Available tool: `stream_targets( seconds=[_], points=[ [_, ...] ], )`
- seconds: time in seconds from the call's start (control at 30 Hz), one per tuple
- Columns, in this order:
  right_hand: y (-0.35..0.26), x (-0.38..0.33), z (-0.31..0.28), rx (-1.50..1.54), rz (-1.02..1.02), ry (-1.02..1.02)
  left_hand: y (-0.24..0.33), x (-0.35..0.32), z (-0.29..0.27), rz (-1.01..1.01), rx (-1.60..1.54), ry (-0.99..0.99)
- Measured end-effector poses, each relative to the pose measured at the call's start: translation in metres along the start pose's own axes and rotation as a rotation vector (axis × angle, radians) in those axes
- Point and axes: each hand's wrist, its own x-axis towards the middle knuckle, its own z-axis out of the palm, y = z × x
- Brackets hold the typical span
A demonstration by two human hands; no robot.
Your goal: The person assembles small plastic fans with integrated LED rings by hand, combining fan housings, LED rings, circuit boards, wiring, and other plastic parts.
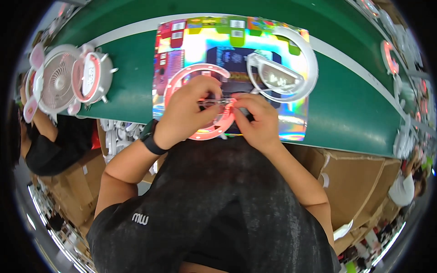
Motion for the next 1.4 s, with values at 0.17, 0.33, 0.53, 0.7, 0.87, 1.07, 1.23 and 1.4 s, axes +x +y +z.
stream_targets(
  seconds=[0.17,0.33,0.53,0.7,0.87,1.07,1.23,1.4],
  points=[
    [-0.003,-0.001,-0.002,-0.003,-0.003,0.029,0.004,0.005,0.001,0.059,0.240,-0.138],
    [-0.007,0.001,-0.003,-0.055,-0.017,0.023,0.002,0.018,0.003,0.087,0.355,-0.234],
    [-0.013,0.002,-0.003,-0.185,-0.067,0.033,-0.010,0.023,0.009,0.020,0.152,-0.244],
    [-0.014,0.002,-0.005,-0.260,-0.137,0.018,-0.012,0.023,0.010,-0.017,0.052,-0.244],
    [-0.024,0.005,0.002,-0.419,-0.129,0.042,-0.014,0.024,0.013,-0.017,0.062,-0.225],
    [-0.021,0.006,-0.004,-0.517,-0.215,-0.069,-0.013,0.024,0.014,-0.003,0.155,-0.210],
    [-0.032,0.003,-0.007,-0.571,-0.257,-0.133,-0.011,0.023,0.013,-0.009,0.197,-0.238],
    [-0.027,0.005,-0.021,-0.632,-0.315,-0.269,-0.003,0.023,0.018,0.055,0.330,-0.250]
  ],
)
